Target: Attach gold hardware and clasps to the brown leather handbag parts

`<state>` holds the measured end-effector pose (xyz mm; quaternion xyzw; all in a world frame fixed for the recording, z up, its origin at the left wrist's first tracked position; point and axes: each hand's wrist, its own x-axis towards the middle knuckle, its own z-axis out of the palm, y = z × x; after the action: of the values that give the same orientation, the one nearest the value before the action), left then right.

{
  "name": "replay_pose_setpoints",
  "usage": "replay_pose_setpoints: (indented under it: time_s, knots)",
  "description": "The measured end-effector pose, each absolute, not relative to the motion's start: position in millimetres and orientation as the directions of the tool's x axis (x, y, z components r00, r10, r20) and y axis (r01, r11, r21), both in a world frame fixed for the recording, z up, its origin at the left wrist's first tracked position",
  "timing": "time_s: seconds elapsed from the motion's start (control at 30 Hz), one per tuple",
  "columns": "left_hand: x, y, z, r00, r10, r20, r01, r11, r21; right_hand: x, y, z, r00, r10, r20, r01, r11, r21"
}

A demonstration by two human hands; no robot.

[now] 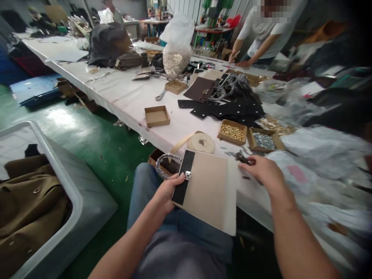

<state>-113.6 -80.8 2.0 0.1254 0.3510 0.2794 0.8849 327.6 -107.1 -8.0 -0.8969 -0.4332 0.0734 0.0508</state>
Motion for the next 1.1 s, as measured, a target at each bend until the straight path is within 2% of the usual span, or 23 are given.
replay_pose_setpoints:
  time_s: [0.13,0.23,0.3,0.37,0.47,0.53,0.57,0.63,0.73,0.9,1.1]
  knots:
    - [-99.1,-77.4,2.2,0.617,0.572,-0.541,-0.43,0.821,0.376,330.3,-105.5,-12.8,0.62,0.775,-0.125,0.766,-0.632,-0.12]
    - [-92.3,-65.6,8.5,0.623,0.581,-0.524,-0.453,0.814,0.364,319.6,-112.4,4.5,0.633,0.774,-0.025,0.76,-0.627,-0.169]
    - [-87.3,-55.9,10.1,0.605,0.607,-0.515,-0.473,0.795,0.38,309.0,-119.2,23.3,0.664,0.726,0.176,0.737,-0.597,-0.318]
    - [-79.1,-47.7,6.9,0.572,0.637,-0.516,-0.488,0.77,0.41,292.8,-124.1,48.6,0.69,0.595,0.411,0.713,-0.465,-0.525]
    - [-58.7,-40.2,-5.3,0.523,0.661,-0.538,-0.485,0.75,0.45,255.0,-122.5,94.2,0.688,0.435,0.581,0.66,-0.042,-0.75]
    - [-41.1,-36.9,-13.6,0.491,0.668,-0.558,-0.483,0.743,0.464,224.3,-114.9,121.0,0.643,0.564,0.518,0.479,0.232,-0.847]
    - [-32.0,-34.9,-16.6,0.477,0.676,-0.561,-0.488,0.735,0.47,209.2,-109.7,130.9,0.613,0.63,0.477,0.369,0.306,-0.878]
    - [-14.4,-29.2,-19.8,0.464,0.695,-0.55,-0.505,0.717,0.48,182.7,-98.0,141.1,0.563,0.685,0.462,0.22,0.414,-0.883]
    - [6.2,-16.0,-21.1,0.478,0.707,-0.52,-0.518,0.706,0.484,155.7,-79.6,135.2,0.497,0.757,0.425,0.099,0.437,-0.894]
    - [22.0,3.3,-30.8,0.458,0.661,-0.595,-0.485,0.746,0.456,136.8,-44.0,100.5,0.493,0.792,0.36,-0.013,0.42,-0.907]
    - [30.8,10.2,-47.0,0.478,0.678,-0.558,-0.512,0.732,0.45,134.1,-10.3,63.2,0.472,0.826,0.308,-0.004,0.352,-0.936]
